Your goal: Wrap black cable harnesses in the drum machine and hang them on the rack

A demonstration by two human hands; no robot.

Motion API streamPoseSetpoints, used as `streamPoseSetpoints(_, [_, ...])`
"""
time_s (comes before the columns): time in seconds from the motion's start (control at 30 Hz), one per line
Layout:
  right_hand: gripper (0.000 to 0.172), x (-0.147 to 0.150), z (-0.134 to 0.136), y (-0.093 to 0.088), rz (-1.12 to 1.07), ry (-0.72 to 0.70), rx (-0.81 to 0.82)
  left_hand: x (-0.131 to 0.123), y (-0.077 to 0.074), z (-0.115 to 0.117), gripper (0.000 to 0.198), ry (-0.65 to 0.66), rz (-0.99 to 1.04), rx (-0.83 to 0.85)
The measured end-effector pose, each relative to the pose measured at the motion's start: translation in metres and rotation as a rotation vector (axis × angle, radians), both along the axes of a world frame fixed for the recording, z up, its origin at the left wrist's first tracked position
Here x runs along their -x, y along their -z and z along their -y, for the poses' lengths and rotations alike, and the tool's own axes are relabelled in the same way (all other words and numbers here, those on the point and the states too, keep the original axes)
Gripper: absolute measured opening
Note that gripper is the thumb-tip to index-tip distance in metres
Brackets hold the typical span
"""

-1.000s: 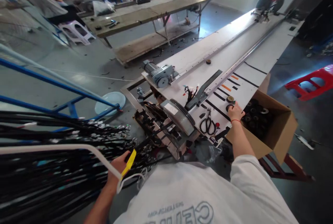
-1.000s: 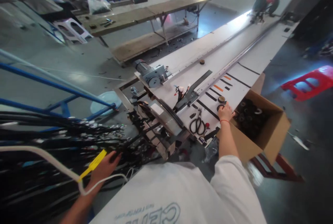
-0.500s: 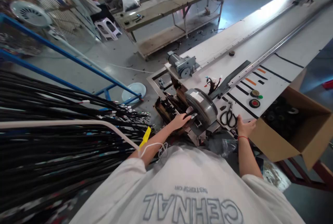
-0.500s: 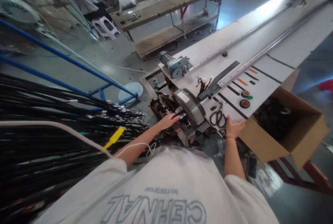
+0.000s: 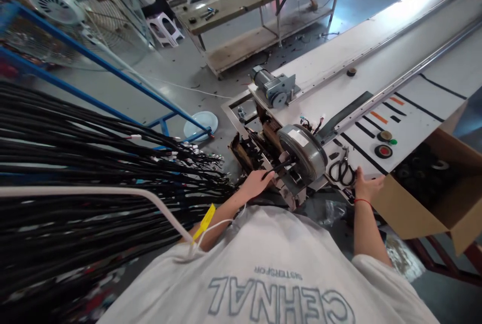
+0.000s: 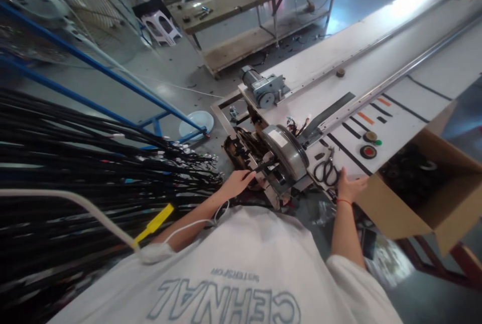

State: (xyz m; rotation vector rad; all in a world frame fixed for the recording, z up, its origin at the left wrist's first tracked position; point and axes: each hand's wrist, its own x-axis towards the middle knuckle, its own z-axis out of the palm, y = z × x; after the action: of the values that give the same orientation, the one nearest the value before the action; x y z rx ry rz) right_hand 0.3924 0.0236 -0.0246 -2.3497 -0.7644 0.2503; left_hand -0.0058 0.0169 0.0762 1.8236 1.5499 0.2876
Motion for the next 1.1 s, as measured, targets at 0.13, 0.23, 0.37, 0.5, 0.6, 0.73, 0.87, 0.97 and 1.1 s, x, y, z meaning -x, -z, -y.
streamPoseSetpoints(0.13, [0.106,0.000,0.000,0.002,-0.013,0.028,0.014,0.001,0.007,0.003,0.048,-0.011,-0.023,0.010])
streamPoseSetpoints(0.23, [0.102,0.002,0.000,-0.001,-0.015,0.028,0.021,0.001,0.013,0.007,0.046,-0.024,-0.023,0.013])
streamPoseSetpoints(0.37, [0.108,0.003,0.001,-0.004,-0.004,-0.005,-0.022,0.002,0.018,0.011,0.044,-0.049,-0.032,-0.005])
streamPoseSetpoints(0.5, [0.104,0.002,0.000,-0.002,-0.007,-0.005,-0.023,0.004,0.019,0.013,0.044,-0.040,-0.061,-0.014])
streamPoseSetpoints(0.6, [0.094,0.002,0.000,0.001,-0.016,0.014,-0.009,0.006,0.022,0.014,0.044,-0.029,-0.060,-0.020])
streamPoseSetpoints(0.73, [0.093,0.000,0.000,0.003,-0.013,0.016,-0.017,0.008,0.029,0.017,0.044,-0.068,-0.023,0.001])
streamPoseSetpoints(0.87, [0.101,-0.004,0.000,0.004,0.024,-0.019,-0.046,0.010,0.030,0.016,0.044,-0.070,-0.022,0.000])
streamPoseSetpoints(0.97, [0.098,-0.004,0.000,0.006,0.045,-0.032,-0.053,0.010,0.027,0.015,0.043,-0.053,-0.036,-0.012])
streamPoseSetpoints(1.1, [0.092,-0.003,0.001,0.005,0.024,-0.014,-0.045,0.012,0.026,0.018,0.044,-0.026,-0.016,-0.017])
